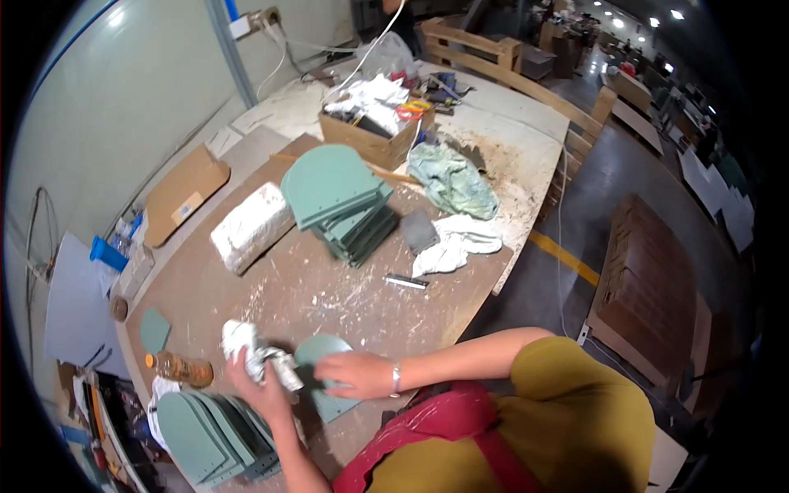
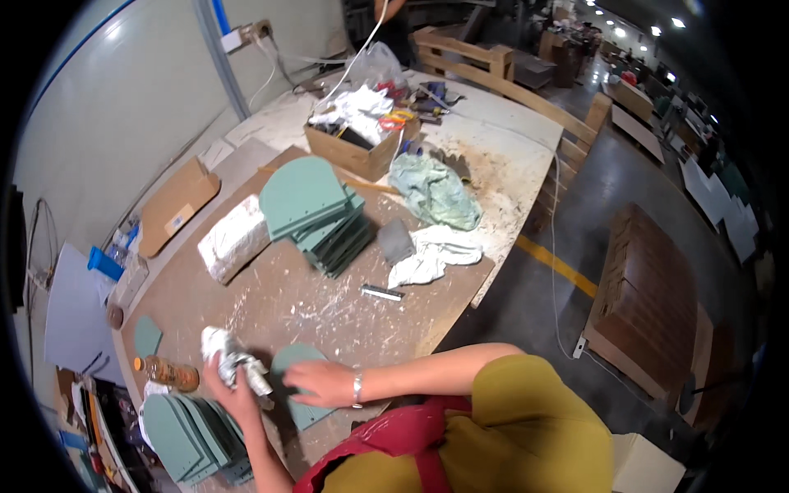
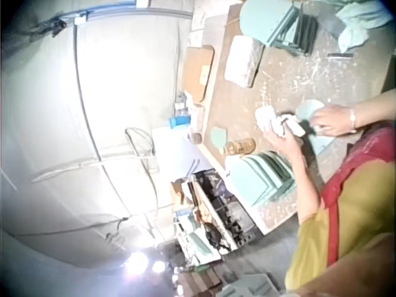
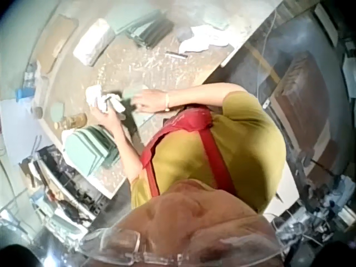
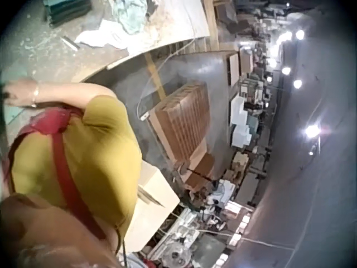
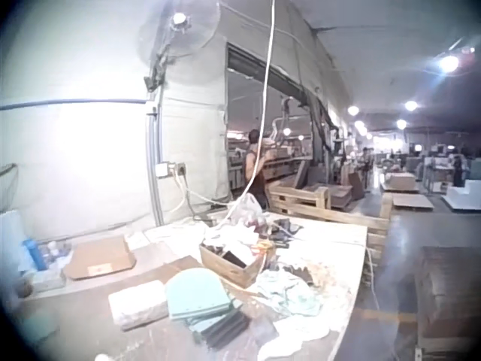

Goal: The person sands green furniture parts with a sanding block and wipes the edges of a stack of the parts with a cloth.

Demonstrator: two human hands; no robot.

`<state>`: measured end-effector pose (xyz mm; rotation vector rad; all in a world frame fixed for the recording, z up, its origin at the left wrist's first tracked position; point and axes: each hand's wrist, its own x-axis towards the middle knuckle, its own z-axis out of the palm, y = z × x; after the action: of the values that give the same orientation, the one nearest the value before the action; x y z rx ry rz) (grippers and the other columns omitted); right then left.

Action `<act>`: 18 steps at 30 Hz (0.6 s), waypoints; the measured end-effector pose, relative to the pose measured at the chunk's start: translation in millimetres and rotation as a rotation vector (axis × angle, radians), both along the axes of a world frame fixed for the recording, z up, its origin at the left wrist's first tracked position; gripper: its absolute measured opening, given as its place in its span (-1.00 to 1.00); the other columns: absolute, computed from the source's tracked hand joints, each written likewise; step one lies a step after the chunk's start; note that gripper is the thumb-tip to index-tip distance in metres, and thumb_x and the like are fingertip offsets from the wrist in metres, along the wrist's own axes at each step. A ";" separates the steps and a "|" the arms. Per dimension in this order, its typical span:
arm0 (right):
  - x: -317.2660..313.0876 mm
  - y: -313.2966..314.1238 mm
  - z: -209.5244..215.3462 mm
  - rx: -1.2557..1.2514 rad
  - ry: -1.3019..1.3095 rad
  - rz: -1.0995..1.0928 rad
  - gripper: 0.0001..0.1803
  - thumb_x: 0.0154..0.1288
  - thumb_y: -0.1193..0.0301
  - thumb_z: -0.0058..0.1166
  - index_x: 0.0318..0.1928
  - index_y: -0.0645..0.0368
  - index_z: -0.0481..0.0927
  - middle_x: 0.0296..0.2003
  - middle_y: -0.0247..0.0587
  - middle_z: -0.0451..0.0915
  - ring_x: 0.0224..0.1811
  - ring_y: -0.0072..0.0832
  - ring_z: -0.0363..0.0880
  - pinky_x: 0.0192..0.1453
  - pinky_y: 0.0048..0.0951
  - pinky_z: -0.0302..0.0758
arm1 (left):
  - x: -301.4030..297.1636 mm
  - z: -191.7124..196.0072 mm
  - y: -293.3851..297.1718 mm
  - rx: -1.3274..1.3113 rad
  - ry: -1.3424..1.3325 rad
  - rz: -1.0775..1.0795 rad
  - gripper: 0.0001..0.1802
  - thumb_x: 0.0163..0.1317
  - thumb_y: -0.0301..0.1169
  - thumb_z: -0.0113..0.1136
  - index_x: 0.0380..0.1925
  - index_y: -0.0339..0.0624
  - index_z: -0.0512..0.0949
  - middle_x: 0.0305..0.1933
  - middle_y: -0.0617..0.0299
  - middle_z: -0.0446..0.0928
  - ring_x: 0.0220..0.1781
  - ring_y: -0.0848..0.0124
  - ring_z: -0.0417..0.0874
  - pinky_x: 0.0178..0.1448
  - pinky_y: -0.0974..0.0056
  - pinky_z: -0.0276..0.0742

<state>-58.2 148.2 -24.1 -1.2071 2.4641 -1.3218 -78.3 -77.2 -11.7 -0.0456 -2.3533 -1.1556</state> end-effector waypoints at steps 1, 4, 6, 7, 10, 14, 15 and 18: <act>12.8 3.4 -19.1 0.111 0.052 0.109 -0.45 0.33 0.14 0.13 0.16 0.27 0.44 0.13 0.09 0.43 0.21 -0.05 0.46 0.29 -0.14 0.38 | 4.4 -8.1 6.9 -0.147 -0.089 -0.110 -0.39 0.19 -0.49 0.22 0.29 -0.17 0.40 0.36 -0.05 0.32 0.38 0.02 0.35 0.47 0.02 0.17; 30.0 -0.1 -46.9 0.708 -0.275 0.325 -0.30 0.23 0.08 0.20 0.28 0.18 0.41 0.34 0.03 0.32 0.42 -0.09 0.27 0.43 0.02 0.19 | 17.6 -56.8 46.0 -0.748 -0.470 -0.445 -0.34 0.24 -0.18 0.25 0.36 0.05 0.39 0.48 -0.02 0.23 0.47 -0.11 0.23 0.49 -0.23 0.06; 37.1 9.2 -54.6 0.597 -0.111 0.296 -0.25 0.22 0.07 0.21 0.34 0.15 0.34 0.43 -0.06 0.19 0.50 -0.13 0.13 0.50 0.00 0.08 | -11.2 -105.9 30.1 -0.632 -0.292 -0.102 -0.39 0.28 -0.11 0.20 0.33 0.04 0.42 0.45 -0.07 0.25 0.43 -0.13 0.26 0.45 -0.26 0.13; 39.6 10.6 -58.7 0.529 -0.022 0.269 -0.22 0.22 0.06 0.21 0.37 0.13 0.31 0.48 -0.10 0.13 0.54 -0.14 0.06 0.54 -0.01 0.02 | -31.2 -111.7 8.8 -0.474 -0.248 0.065 -0.46 0.30 -0.25 0.17 0.29 -0.04 0.44 0.40 -0.14 0.30 0.37 -0.16 0.32 0.42 -0.16 0.21; 39.4 20.2 -64.8 0.422 0.060 0.223 -0.19 0.23 0.08 0.22 0.41 0.11 0.26 0.50 -0.13 0.11 0.55 -0.18 0.07 0.57 -0.01 -0.03 | -52.3 -64.9 5.2 -0.257 -0.125 0.099 -0.56 0.23 -0.39 0.17 0.14 -0.21 0.50 0.24 -0.18 0.43 0.26 -0.15 0.41 0.34 0.04 0.32; 33.5 13.4 -41.9 0.566 -0.186 0.280 -0.20 0.24 0.13 0.22 0.42 0.11 0.24 0.44 -0.12 0.21 0.45 -0.20 0.24 0.56 0.03 -0.04 | 18.2 -85.4 55.4 -0.662 -0.255 -0.404 -0.54 0.29 -0.21 0.20 0.20 0.11 0.52 0.39 0.08 0.33 0.37 0.04 0.35 0.36 -0.06 0.25; 35.0 18.2 -54.2 0.487 -0.039 0.276 -0.22 0.26 0.16 0.21 0.43 0.07 0.24 0.40 -0.09 0.26 0.39 -0.21 0.30 0.49 0.04 0.14 | 11.7 -99.0 50.0 -0.642 -0.309 -0.276 -0.54 0.30 -0.17 0.19 0.23 0.23 0.51 0.47 0.18 0.25 0.41 0.09 0.31 0.37 -0.16 0.20; 9.6 39.9 -58.6 0.306 -0.247 0.329 -0.27 0.33 0.17 0.15 0.44 0.04 0.22 0.33 -0.10 0.37 0.32 -0.28 0.41 0.34 -0.07 0.39 | -24.9 -88.9 1.7 -0.405 -0.254 0.036 -0.57 0.28 -0.34 0.18 0.17 -0.03 0.52 0.28 -0.05 0.42 0.29 -0.08 0.41 0.33 -0.07 0.31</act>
<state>-48.6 188.1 -82.7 -1.2209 2.0882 -0.9072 -103.2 -75.5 -100.6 0.0037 -2.7683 -0.6846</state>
